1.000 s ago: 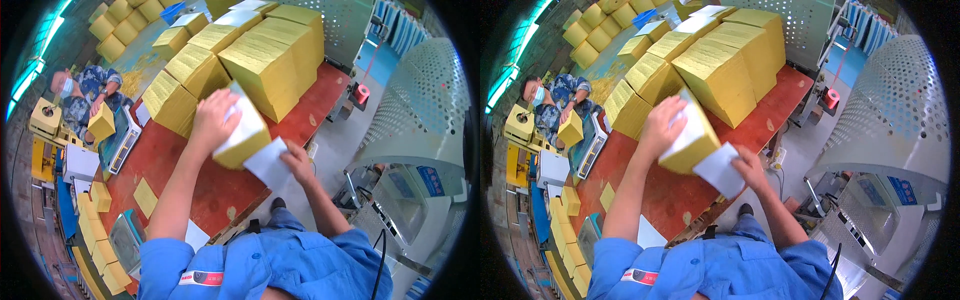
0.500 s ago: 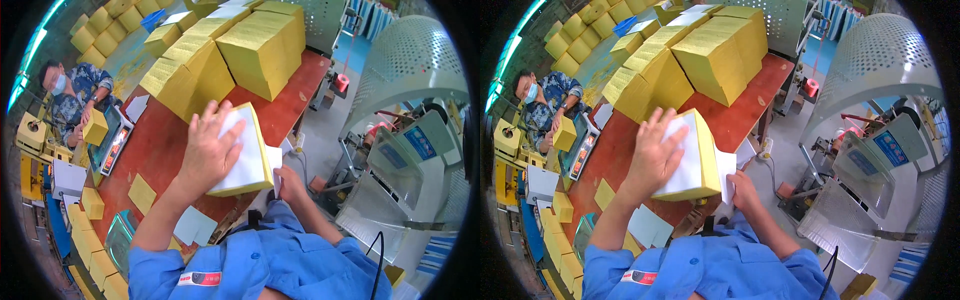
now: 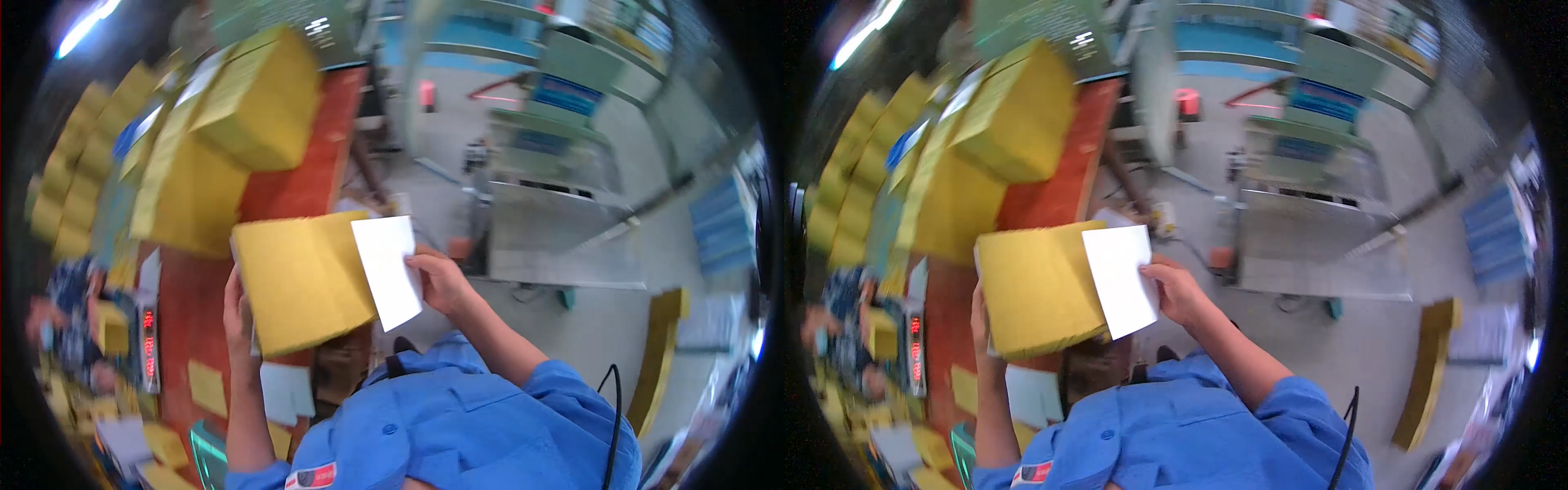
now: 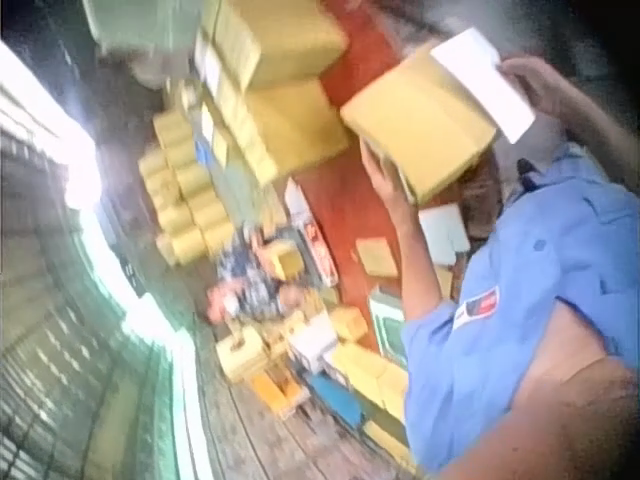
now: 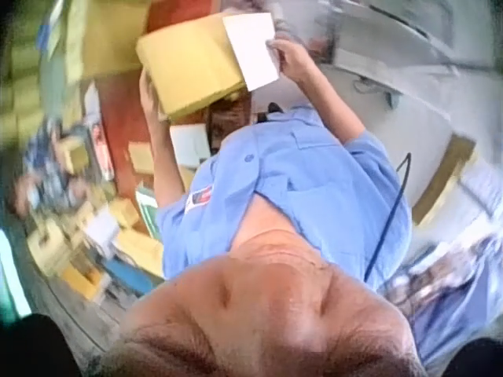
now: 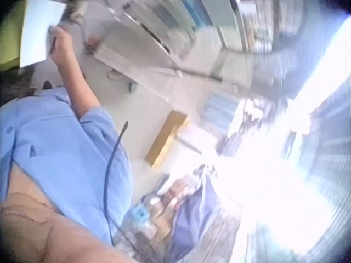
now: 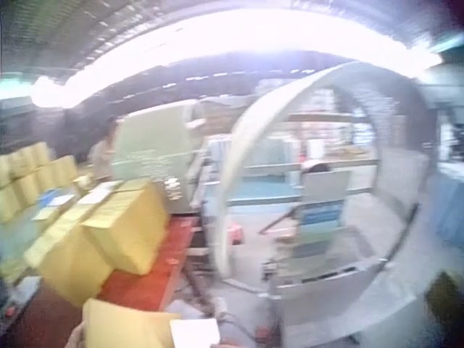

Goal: The recorder uses a bundling machine to strap stacks of yellow paper, weighs the stacks on a scale, and organizes them in a workshop environment.

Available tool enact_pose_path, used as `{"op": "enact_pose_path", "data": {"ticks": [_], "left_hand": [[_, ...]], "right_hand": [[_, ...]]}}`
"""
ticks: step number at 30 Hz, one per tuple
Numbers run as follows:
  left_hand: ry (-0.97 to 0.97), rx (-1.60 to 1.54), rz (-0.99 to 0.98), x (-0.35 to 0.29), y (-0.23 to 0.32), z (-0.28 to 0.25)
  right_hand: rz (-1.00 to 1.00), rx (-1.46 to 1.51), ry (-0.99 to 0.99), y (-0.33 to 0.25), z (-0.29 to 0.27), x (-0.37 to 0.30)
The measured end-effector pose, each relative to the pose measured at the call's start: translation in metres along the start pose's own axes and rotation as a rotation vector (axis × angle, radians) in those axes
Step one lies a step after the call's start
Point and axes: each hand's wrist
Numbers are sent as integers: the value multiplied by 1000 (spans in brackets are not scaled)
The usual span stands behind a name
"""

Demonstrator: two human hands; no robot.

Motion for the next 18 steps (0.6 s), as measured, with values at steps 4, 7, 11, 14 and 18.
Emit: {"op": "enact_pose_path", "data": {"ticks": [4, 7, 11, 14, 18], "left_hand": [[-89, -293, -135, -18, -48, 91], [-117, -480, -171, -25, -126, 176], [-244, -662, -355, -28, -180, 329], [-203, -832, -438, -51, -187, 438], [-381, -475, -79, -80, -237, 498]], "right_hand": [[-170, 38, -6, -40, -80, -73], [-273, 8, 127, -67, -142, -135], [-352, 18, 319, -107, -251, -211], [-401, 171, 367, -138, -325, -254], [-305, 299, 235, -176, -393, -287]]}}
Point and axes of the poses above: each hand's wrist, its own x-axis towards the middle knuckle, its own z-axis out of the palm, y = z × x, and after that the axes turned 13 degrees about z, right-handed
